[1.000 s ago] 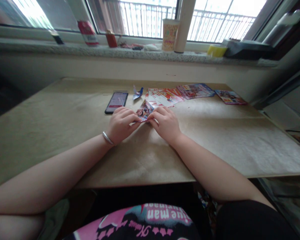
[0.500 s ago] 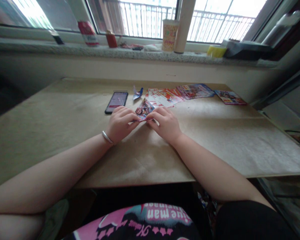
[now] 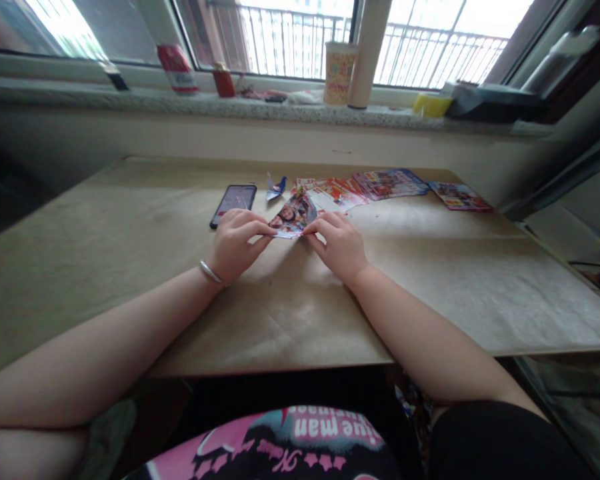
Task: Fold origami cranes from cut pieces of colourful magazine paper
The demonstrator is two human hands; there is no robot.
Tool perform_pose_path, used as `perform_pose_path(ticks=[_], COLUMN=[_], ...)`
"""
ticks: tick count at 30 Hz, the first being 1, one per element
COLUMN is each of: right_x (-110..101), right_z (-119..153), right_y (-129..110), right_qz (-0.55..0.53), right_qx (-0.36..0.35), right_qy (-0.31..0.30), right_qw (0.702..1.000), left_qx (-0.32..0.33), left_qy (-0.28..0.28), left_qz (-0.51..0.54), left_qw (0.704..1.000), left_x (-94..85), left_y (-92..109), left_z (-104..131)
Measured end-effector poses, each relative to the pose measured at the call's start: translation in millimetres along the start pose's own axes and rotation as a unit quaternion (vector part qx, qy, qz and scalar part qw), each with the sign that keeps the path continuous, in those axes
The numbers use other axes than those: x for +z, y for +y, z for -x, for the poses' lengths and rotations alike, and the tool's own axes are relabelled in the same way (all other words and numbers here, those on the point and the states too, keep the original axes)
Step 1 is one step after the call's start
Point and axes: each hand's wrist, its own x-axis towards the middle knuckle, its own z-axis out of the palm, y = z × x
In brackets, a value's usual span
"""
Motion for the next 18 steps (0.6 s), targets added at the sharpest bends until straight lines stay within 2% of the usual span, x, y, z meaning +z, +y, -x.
perform_pose_path(ticks=[4,8,12,18], right_x=[1.4,0.5,-0.7,-1.4], right_z=[0.1,0.6,0.9,1.8], right_y=[1.9,6.4,11.1,8.1], right_qz=[0.018,0.026,-0.018,-0.089], right_qx=[0.003,-0.006,0.002,0.057], right_qy=[-0.008,-0.021,-0.057,-0.066], right_qw=[1.0,0.999,0.998,0.992], left_qx=[-0.013,-0.032,-0.03,-0.035], left_qy=[-0.006,0.0,0.015,0.028], left_qz=[0.013,0.09,0.116,0.108], left_qw=[1.0,0.995,0.993,0.993], left_x=[1.3,3.6,4.5,4.9], left_y=[-0.2,-1.4,-3.3,-4.1], left_z=[0.1,0.7,1.4,1.6])
